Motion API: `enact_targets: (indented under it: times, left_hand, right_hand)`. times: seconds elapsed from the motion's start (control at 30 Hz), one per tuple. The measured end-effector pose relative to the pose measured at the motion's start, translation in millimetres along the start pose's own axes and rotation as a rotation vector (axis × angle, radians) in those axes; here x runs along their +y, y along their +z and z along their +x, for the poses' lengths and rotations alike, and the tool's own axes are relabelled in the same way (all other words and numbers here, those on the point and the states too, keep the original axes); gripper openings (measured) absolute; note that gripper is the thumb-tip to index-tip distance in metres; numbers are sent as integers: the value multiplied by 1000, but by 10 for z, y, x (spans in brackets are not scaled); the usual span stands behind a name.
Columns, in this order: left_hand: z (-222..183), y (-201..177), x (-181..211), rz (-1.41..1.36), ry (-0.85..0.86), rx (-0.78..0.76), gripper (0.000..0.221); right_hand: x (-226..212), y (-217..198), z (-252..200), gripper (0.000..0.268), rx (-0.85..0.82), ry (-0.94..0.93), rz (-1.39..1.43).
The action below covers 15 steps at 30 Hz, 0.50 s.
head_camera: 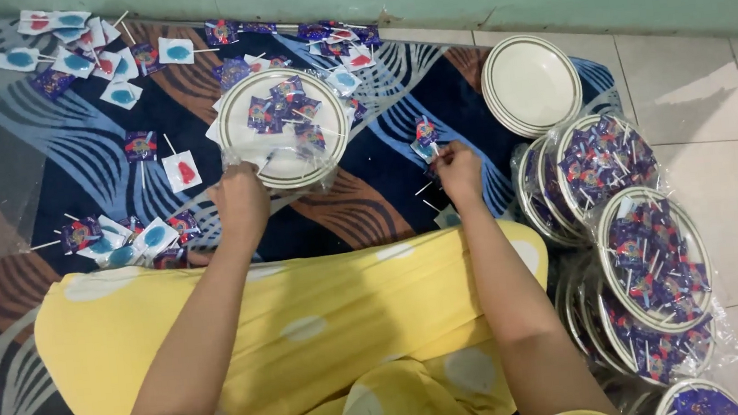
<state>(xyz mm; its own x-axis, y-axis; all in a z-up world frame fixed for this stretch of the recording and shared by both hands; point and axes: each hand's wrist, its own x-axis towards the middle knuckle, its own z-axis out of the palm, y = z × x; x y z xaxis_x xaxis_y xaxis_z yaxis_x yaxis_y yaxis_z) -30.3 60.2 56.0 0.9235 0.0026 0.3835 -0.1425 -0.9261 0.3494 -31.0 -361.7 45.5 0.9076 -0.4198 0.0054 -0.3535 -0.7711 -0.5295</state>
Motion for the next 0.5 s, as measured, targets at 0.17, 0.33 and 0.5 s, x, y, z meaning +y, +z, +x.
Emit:
enact_targets:
  times: [0.17,0.33,0.5]
  left_hand:
    - [142,-184,181,274,164,96,11]
    - [209,22,109,424,308,191,17]
    - [173,91,48,360,366,102,20]
  right_hand:
    - [-306,-197,-249,11,-34,-140,61]
    - [-755,-132,-698,12,-98,-175,246]
    - [-1348,1,-1310,19,-330,-295,508]
